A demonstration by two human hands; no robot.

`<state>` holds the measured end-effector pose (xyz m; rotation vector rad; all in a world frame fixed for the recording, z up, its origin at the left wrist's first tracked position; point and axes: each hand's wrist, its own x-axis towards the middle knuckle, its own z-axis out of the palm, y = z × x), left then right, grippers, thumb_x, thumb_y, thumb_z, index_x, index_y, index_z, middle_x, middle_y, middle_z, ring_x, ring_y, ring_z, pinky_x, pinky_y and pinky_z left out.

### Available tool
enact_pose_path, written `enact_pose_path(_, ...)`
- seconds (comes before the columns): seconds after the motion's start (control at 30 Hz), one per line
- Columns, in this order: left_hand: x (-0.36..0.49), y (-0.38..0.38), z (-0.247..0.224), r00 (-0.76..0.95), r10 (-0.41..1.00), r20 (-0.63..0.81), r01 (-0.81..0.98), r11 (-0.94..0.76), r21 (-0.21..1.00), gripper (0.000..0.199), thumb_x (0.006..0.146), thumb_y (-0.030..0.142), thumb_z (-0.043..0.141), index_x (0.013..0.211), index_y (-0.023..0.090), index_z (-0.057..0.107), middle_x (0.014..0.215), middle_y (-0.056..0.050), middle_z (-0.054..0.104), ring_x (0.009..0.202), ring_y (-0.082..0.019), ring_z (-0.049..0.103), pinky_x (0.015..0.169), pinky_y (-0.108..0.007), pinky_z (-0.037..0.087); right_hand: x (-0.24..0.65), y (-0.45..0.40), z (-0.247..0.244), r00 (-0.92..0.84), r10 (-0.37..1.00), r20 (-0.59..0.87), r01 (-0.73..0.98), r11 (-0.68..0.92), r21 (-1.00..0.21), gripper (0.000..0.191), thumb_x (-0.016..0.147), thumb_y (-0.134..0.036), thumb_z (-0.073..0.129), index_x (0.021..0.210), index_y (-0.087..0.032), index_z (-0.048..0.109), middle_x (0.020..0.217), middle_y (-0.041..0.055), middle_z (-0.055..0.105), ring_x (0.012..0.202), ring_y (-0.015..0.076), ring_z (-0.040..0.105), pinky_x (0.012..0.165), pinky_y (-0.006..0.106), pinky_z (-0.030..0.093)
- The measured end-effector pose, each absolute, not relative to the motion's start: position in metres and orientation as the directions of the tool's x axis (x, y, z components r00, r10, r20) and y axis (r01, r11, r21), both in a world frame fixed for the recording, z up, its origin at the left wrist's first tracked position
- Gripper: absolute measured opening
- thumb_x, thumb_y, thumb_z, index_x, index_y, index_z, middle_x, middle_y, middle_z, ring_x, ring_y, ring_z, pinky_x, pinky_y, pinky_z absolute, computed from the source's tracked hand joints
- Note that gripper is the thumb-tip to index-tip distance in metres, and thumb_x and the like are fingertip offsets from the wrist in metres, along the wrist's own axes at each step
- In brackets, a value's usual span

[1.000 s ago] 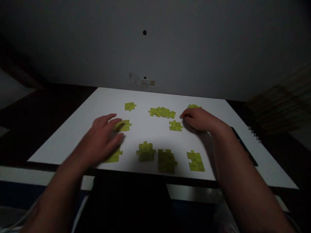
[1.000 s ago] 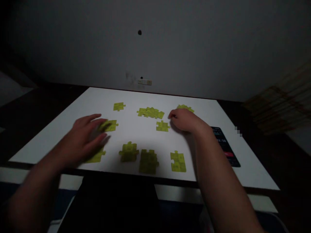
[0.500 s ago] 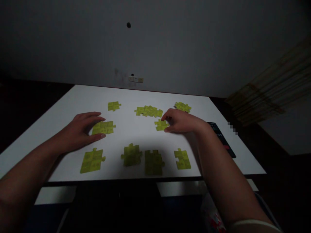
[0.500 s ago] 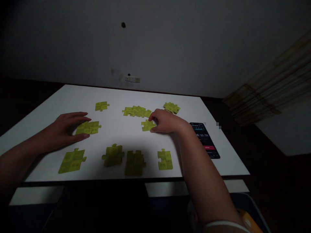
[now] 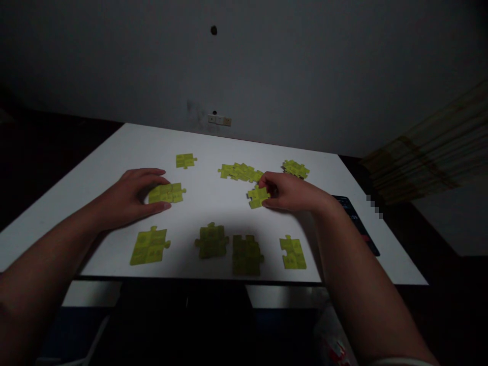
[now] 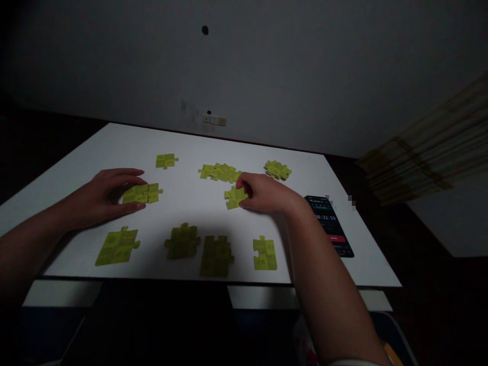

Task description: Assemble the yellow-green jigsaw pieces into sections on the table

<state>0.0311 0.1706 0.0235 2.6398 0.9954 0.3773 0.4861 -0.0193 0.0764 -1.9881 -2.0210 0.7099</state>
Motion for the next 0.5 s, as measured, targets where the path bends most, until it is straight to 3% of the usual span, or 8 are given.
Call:
enact_pose_path(0.2,0.0335,0.1684,0.0256,0.721,0.679,0.141,0.598,-0.712,0.367,0.076,0.098,0.084,0.072,0.140,0.023,0.083,0.172,-0.018,0.069,0.159,-0.045,0.061,0.139,-0.070,0.043,0.4872,-0.0196,0.0751,-0.069,0.984,-0.162,0.872,-0.019,-0.489,0.040,0.088,-0.028,0.085,0.127,-0.029,0.074,0.108,0.0047,0.083,0.089,0.0262,0.072,0.080,0.038,0.052)
enact_pose_path(0.5,0.0330,0.1682,0.0261,0.725,0.678,0.120,0.602,-0.709,0.369,0.078,0.100,0.084,0.070,0.142,0.020,0.080,0.175,-0.020,0.067,0.161,-0.042,0.059,0.142,-0.066,0.040,0.4840,-0.0182,0.0781,-0.082,0.988,-0.129,0.856,0.004,-0.516,0.025,0.095,-0.029,0.076,0.120,-0.026,0.074,0.102,0.0048,0.082,0.084,0.0246,0.070,0.080,0.038,0.050)
